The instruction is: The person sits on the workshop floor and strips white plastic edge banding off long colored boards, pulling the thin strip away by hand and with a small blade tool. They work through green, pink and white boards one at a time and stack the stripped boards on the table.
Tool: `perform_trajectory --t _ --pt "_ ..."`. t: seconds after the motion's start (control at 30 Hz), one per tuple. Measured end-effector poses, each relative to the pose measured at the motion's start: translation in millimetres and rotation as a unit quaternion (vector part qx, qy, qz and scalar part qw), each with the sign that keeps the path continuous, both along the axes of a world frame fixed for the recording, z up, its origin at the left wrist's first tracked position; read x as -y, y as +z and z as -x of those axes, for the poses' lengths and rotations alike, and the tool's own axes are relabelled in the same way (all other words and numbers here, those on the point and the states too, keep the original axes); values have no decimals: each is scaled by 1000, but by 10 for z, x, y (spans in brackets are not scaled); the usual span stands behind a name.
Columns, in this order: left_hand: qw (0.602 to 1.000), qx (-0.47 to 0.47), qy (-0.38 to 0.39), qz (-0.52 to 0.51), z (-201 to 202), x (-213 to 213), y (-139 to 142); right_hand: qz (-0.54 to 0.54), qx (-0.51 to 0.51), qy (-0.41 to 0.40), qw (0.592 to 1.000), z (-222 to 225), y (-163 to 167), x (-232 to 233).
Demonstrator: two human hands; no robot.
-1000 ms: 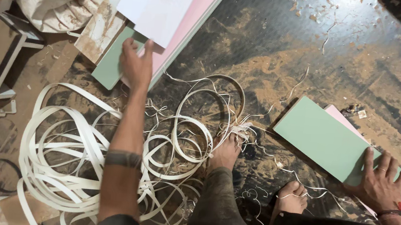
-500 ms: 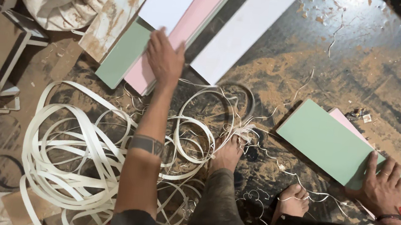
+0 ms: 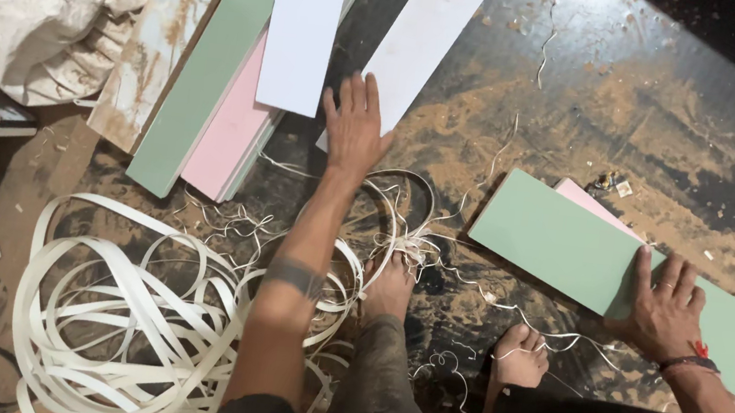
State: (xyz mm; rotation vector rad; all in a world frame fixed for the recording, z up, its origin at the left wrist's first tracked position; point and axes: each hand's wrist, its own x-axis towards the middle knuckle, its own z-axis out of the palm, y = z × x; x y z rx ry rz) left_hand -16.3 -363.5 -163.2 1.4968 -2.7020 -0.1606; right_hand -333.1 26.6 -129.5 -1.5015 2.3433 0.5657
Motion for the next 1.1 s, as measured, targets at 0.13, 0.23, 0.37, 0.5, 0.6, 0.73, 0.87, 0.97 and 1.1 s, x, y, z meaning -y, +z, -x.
perform_trajectory --t 0.13,0.23,0.37,0.5,0.6,0.73,0.87,0.97,1.1 --pt "986 -6 154 57 -280 311 106 -13 -2 -12 1000 7 5 -13" --pt "980 -19 196 21 -462 471 229 15 31 -20 999 9 3 -9" --pt "980 -94 171 -33 -455 451 279 -32 -20 -2 999 16 -7 -24" --pt "989 -93 105 -48 -418 130 117 -6 -5 -4 1000 19 -24 -62" --pt "994 -64 65 -52 -450 1 0 14 8 -10 1000 20 -31 -63" --pt "996 -74 10 -57 -550 -95 -102 12 10 -13 1000 14 -37 -43" --pt "991 -39 25 -124 -536 -129 -140 9 12 -7 1000 17 -35 -50" --pt "993 -11 41 -107 -480 -178 -163 -27 -33 22 999 29 -33 -60" --pt "992 32 38 -118 -409 -252 -210 -36 -32 17 999 24 -38 -56"
